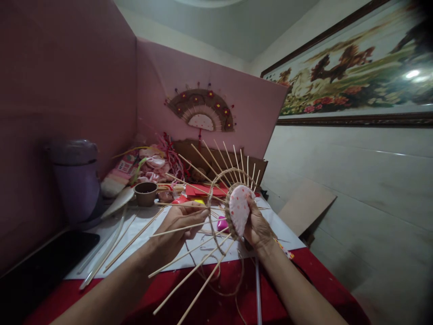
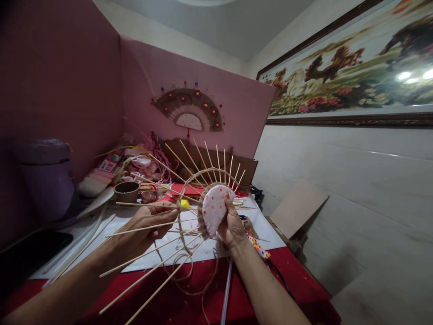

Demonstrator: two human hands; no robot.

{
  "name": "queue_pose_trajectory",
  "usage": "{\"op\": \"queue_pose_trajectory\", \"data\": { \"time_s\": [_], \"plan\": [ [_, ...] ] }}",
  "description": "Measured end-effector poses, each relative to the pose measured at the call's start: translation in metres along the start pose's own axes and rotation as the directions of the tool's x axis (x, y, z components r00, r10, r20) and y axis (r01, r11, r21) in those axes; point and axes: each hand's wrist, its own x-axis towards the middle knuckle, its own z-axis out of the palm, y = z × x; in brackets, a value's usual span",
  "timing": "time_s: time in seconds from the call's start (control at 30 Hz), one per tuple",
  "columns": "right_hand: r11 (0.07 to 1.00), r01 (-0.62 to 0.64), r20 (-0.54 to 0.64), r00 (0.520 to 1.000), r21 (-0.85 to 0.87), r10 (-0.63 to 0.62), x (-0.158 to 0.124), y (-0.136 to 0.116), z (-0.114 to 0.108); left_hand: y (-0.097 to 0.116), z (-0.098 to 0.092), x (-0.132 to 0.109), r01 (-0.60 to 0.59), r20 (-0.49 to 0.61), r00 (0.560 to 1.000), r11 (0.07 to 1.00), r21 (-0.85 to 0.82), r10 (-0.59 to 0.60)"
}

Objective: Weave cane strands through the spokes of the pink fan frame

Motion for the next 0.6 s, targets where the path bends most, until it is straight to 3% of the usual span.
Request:
{"op": "queue_pose_trajectory", "data": {
  "time_s": [0.6],
  "plan": [
    [0.998,-0.059,-0.033,0.998,0.018,0.059,0.0001,-0.0016,-0.0024,0.0032,0.0066,-0.0029,0.021,-0.166,0.986,0.997,0.074,-0.009]
  ]
}}
